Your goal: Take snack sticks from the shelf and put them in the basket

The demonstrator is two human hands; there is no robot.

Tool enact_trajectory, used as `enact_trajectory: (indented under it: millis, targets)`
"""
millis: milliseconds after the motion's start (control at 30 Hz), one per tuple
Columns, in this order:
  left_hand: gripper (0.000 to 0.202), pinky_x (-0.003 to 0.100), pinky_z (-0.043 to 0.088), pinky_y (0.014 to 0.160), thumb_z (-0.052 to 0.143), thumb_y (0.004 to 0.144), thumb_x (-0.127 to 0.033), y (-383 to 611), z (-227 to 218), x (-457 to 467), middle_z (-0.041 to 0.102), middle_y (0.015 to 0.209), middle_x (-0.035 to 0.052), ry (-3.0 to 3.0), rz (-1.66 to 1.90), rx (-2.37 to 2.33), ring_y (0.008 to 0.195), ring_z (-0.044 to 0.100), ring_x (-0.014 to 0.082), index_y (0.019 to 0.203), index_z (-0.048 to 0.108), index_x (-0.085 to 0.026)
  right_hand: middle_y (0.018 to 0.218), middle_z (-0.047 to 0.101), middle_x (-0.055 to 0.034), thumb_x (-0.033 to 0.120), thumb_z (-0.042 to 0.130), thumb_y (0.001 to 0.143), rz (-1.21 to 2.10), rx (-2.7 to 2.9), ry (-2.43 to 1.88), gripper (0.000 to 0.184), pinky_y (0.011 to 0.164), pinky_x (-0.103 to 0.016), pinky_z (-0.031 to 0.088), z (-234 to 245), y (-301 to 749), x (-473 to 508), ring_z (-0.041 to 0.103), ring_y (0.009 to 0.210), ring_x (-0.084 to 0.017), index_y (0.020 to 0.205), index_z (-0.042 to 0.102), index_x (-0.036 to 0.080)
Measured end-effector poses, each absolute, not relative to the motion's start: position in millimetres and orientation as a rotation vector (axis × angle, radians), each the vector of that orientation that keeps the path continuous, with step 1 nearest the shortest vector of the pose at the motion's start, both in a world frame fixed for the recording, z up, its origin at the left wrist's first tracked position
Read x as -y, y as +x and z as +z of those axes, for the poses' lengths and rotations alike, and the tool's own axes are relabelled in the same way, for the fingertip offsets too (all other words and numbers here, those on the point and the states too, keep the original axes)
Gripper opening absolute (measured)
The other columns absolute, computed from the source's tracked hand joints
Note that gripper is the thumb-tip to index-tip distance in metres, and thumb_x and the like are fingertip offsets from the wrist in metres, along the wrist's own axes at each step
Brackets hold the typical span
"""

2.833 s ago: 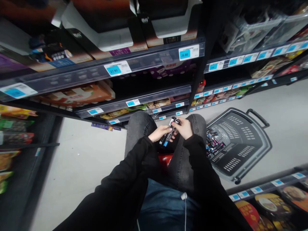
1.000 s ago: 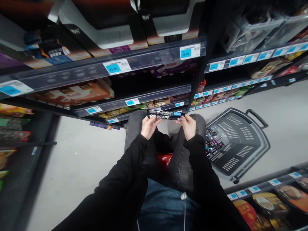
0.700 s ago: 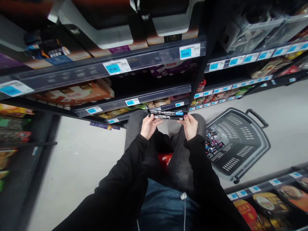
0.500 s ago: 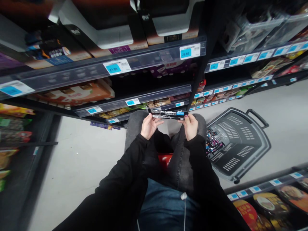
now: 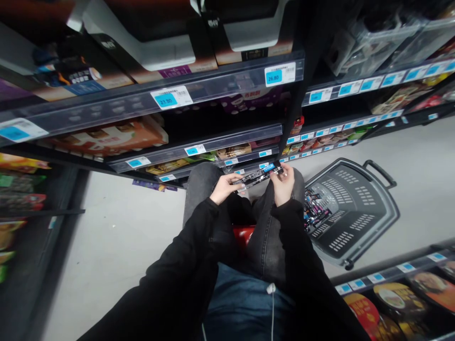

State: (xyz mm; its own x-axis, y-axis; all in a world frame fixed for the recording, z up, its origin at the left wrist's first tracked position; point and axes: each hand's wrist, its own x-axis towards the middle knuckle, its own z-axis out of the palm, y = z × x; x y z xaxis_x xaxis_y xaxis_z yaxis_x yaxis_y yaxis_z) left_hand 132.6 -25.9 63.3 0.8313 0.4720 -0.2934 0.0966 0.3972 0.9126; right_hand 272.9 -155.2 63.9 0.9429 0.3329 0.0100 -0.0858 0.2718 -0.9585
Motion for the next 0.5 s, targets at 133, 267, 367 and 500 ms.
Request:
enact_trajectory:
  millis: [133,267,367,500]
  targets:
    - [0.043,0.03,0.056,0.056,0.079,0.057,-0.025,134.3,66.6,35.4,0.067,0.073,0.0073,1.17,0.022,-0.49,0.061,0.066,0.0202,0.091,0.06,-0.006,0.093,0.06,-0.0026,0.016,0.071,0.058,0.398,0.317,-1.282,0.052,0.075,-0.027,0.049,69.3,268.1,154.6,0.061,0.084,-0.014,0.104,0.046,0.02]
    - [0.042,0.035,0.057,0.056,0.076,0.061,-0.031,135.2,64.3,43.7,0.065,0.075,0.006,1.151,-0.064,-0.469,0.064,0.067,0.0232,0.09,0.055,-0.008,0.101,0.058,-0.0032,0.014,0.071,0.055,0.608,0.395,-1.269,0.065,0.073,-0.027,0.05,72.2,263.4,152.1,0.062,0.085,-0.015,0.112,0.04,0.023]
    - [0.043,0.037,0.057,0.056,0.076,0.062,-0.033,135.9,60.5,46.5,0.064,0.076,0.0053,1.142,-0.078,-0.461,0.064,0.067,0.0237,0.089,0.053,-0.009,0.1,0.06,-0.0034,0.015,0.071,0.054,0.625,0.374,-1.259,0.064,0.074,-0.026,0.049,71.5,263.0,150.8,0.063,0.084,-0.014,0.11,0.042,0.022]
    - [0.042,0.038,0.057,0.057,0.076,0.063,-0.034,137.6,58.3,48.3,0.064,0.078,0.0057,1.159,-0.106,-0.429,0.064,0.067,0.0226,0.087,0.051,-0.011,0.09,0.063,-0.0024,0.018,0.07,0.057,0.559,0.292,-1.283,0.052,0.072,-0.026,0.049,67.7,265.3,151.4,0.063,0.078,-0.013,0.104,0.047,0.02]
